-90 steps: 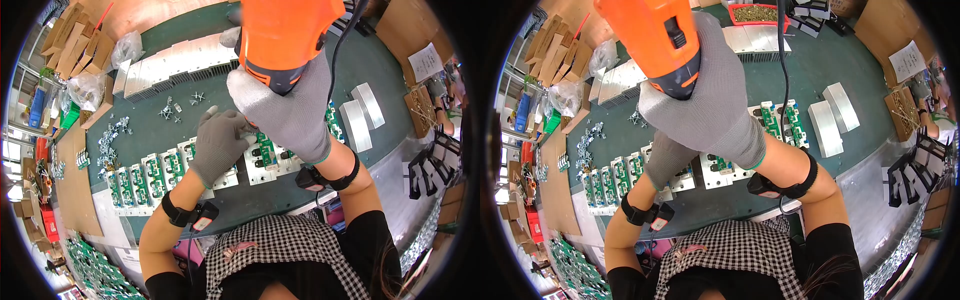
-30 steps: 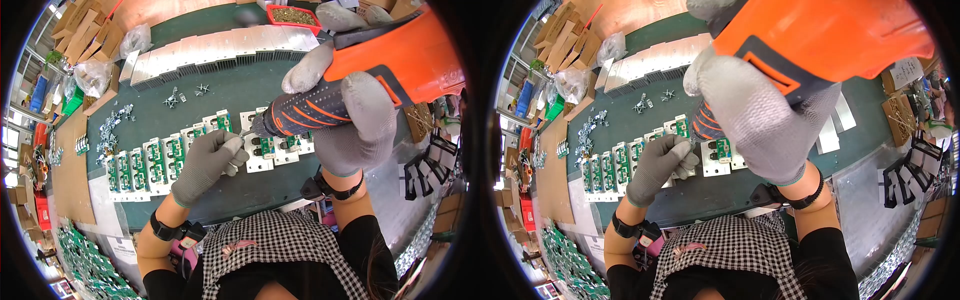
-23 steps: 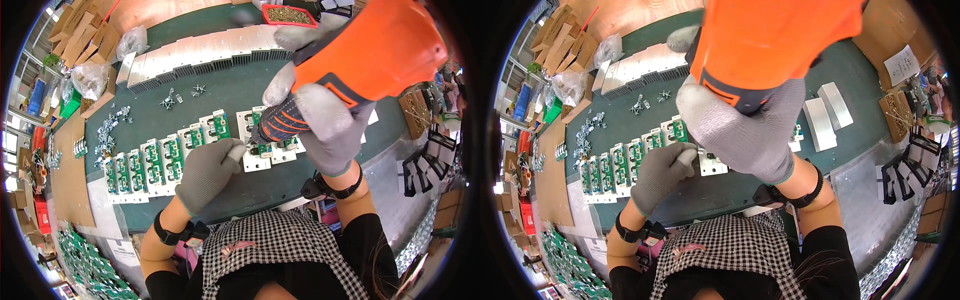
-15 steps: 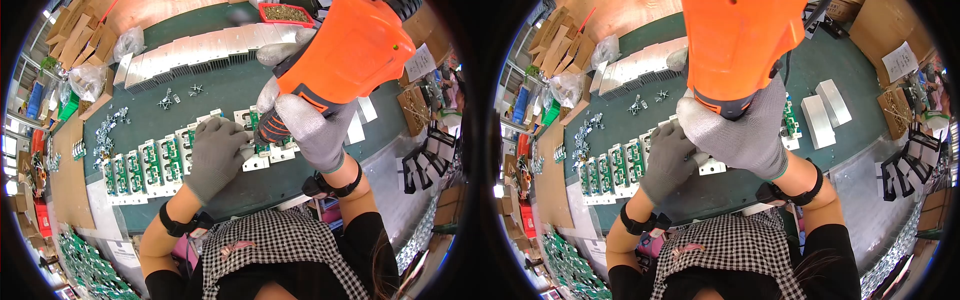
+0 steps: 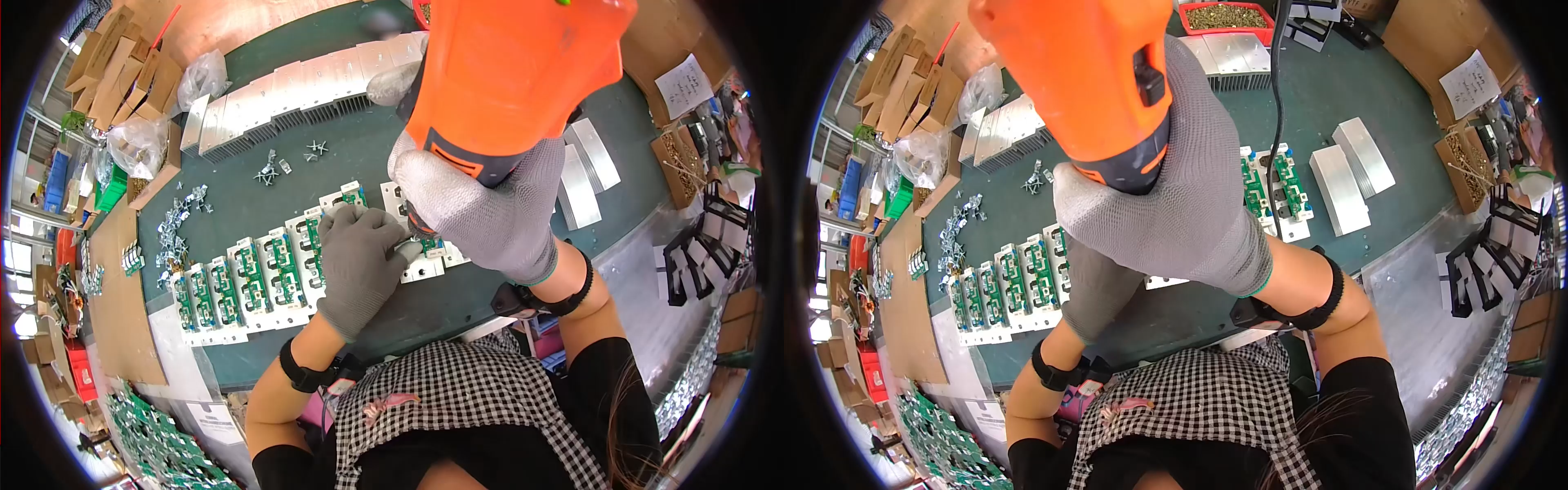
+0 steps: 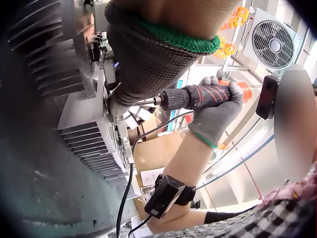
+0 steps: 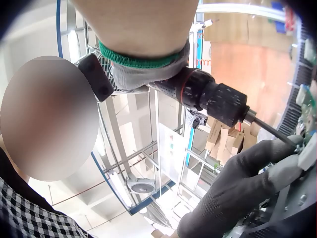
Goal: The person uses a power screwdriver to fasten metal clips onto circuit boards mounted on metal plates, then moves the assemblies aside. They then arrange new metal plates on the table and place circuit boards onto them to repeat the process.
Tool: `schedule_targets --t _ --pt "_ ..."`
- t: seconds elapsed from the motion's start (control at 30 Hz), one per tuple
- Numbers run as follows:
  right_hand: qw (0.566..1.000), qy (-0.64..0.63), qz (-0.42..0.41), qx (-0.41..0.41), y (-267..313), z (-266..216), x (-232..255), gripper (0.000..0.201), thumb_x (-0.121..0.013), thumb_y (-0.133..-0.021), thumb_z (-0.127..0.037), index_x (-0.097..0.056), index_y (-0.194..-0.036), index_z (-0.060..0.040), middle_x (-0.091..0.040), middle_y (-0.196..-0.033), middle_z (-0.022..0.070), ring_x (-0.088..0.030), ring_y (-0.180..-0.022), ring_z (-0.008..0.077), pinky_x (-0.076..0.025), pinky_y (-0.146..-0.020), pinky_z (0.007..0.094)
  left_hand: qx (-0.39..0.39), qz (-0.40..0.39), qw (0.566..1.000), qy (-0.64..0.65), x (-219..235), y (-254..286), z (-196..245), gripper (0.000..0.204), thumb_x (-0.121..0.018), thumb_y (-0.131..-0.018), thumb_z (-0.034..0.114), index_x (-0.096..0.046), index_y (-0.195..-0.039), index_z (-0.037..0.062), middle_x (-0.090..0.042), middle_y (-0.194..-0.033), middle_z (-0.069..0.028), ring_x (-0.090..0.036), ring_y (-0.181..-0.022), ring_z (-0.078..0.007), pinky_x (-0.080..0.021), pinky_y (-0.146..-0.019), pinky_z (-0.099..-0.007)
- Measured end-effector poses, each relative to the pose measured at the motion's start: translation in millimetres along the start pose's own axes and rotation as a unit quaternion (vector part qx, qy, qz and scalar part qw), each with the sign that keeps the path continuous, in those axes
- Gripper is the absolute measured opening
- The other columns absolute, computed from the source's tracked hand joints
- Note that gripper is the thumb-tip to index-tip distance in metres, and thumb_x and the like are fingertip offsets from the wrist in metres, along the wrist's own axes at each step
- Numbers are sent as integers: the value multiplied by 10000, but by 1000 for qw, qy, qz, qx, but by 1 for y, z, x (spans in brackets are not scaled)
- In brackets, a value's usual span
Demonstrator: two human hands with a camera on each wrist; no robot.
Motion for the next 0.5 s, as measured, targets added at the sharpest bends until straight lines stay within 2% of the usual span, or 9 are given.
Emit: schedule_targets --t 0.07,0.1,0.17,0.5 --pt "998 27 9 60 -2 -4 -1 517 -731 -666 -47 -550 -1149 -12 -646 -1020 96 -647 -860 203 -519 -769 305 -18 15 1000 -2 -1 2 0 204 -787 -716 304 -740 -776 114 -646 -829 0 -549 -918 -245 -375 -910 -447" --pt "991 46 18 123 -2 -6 -5 380 -681 -692 9 -600 -1062 -6 -667 -980 78 -644 -824 159 -518 -722 280 -29 13 999 -6 -1 1 1 204 -788 -713 298 -739 -769 109 -641 -821 -3 -549 -912 -246 -374 -907 -443" --pt "980 61 20 187 0 -10 -10 267 -632 -716 58 -651 -976 -3 -690 -947 61 -643 -806 120 -517 -690 259 -46 11 999 -12 1 0 1 202 -788 -708 288 -736 -759 99 -632 -807 -9 -549 -899 -248 -374 -901 -435" --pt "985 40 -4 167 2 -8 -9 278 -627 -708 54 -633 -980 -1 -688 -958 66 -640 -849 137 -516 -729 275 -59 17 997 -36 5 -1 8 177 -769 -728 278 -743 -781 110 -633 -796 -11 -549 -865 -238 -379 -886 -406"
Point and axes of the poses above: each hand's wrist, its own y-axis away from the middle knuckle, its own x-axis out of the back of the hand, z = x × y, the point moved 5 cm from there along -y, towards the middle knuckle
